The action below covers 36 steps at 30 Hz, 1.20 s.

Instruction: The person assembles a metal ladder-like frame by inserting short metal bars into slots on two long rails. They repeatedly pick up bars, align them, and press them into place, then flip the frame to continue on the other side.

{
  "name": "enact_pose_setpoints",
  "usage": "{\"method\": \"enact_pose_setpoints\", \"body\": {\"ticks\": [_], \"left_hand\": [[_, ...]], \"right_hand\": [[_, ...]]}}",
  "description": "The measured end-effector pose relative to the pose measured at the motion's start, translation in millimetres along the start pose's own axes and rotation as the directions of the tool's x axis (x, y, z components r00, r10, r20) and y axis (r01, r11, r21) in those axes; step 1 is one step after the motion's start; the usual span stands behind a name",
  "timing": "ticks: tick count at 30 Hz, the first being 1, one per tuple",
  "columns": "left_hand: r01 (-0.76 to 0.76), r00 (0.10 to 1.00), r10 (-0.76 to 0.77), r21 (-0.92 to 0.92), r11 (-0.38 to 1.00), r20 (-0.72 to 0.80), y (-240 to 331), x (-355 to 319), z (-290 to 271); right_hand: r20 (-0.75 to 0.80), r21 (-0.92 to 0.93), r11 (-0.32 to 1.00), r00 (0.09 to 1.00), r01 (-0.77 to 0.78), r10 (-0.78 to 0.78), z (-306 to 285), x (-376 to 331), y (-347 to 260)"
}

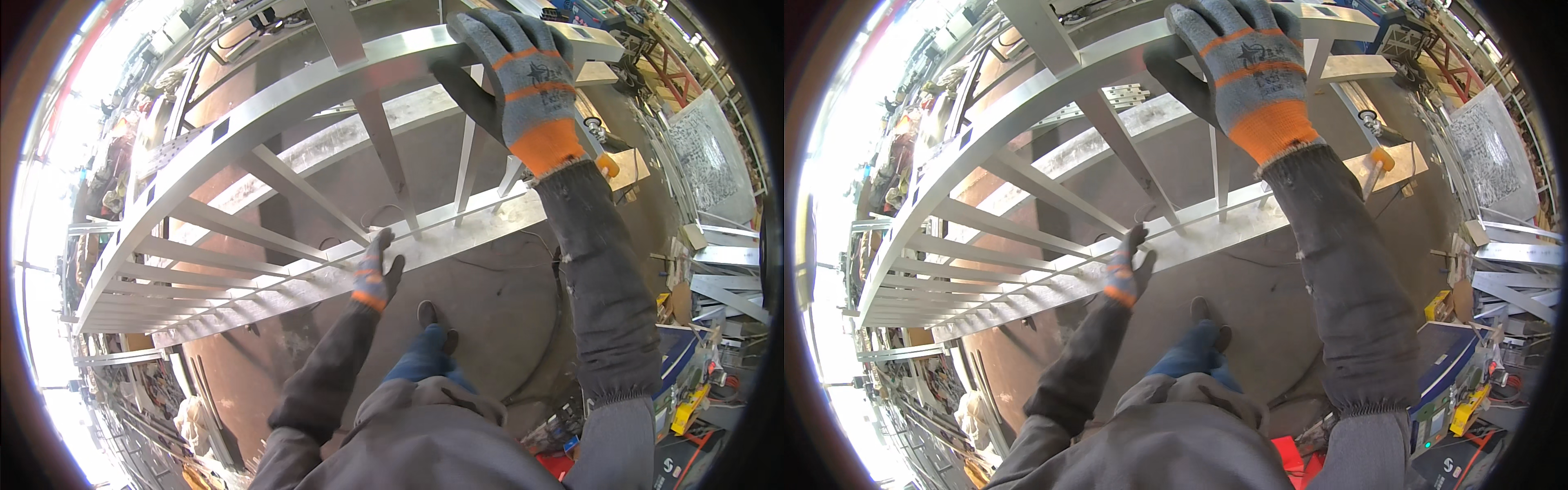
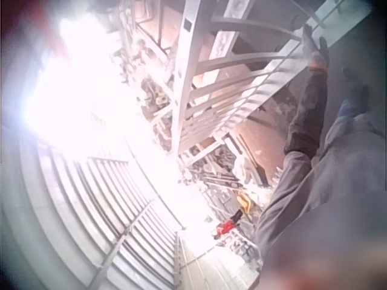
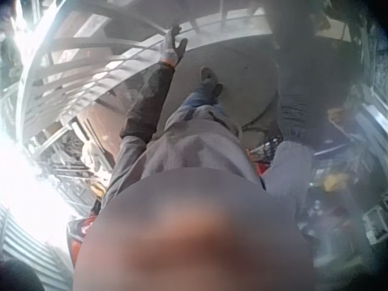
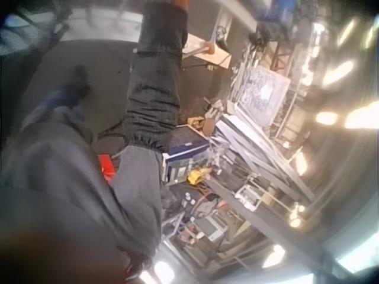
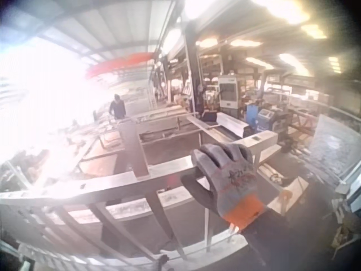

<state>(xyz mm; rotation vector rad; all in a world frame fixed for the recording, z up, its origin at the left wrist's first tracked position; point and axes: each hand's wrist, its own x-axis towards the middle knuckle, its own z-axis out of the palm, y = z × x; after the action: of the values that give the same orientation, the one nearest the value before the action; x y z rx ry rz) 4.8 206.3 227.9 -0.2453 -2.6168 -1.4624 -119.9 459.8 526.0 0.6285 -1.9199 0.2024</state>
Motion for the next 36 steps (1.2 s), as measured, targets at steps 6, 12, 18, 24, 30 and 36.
{"method": "enact_pose_setpoints", "body": {"ticks": [6, 12, 18, 24, 30, 36], "left_hand": [[0.037, 0.998, -0.011, 0.402, 0.915, -0.067, -105, 48, 98], [0.1, 0.995, -0.102, 0.435, 0.895, -0.021, -146, 51, 115], [0.188, 0.978, -0.208, 0.36, 0.914, 0.016, -158, 50, 117], [0.219, 0.976, -0.213, 0.192, 0.957, -0.051, -76, 67, 87], [0.102, 0.687, 0.128, 0.27, 0.957, -0.715, 73, 44, -12], [0.238, 0.42, 0.199, 0.319, 0.917, -0.885, 105, 29, -148]], "right_hand": [[0.153, -0.01, 0.998, 0.987, 0.06, -0.057, 9, 1, 22], [0.226, 0.051, 0.993, 0.967, 0.107, -0.116, 4, 3, 32], [0.33, 0.128, 0.983, 0.929, 0.131, -0.166, -6, 14, 52], [0.274, 0.221, 0.959, 0.933, 0.175, -0.233, 5, 6, 69], [0.167, 0.262, 0.952, 0.964, 0.161, -0.209, 19, 4, 71], [0.108, 0.346, 0.912, 0.956, 0.221, -0.273, 19, -2, 76]]}}
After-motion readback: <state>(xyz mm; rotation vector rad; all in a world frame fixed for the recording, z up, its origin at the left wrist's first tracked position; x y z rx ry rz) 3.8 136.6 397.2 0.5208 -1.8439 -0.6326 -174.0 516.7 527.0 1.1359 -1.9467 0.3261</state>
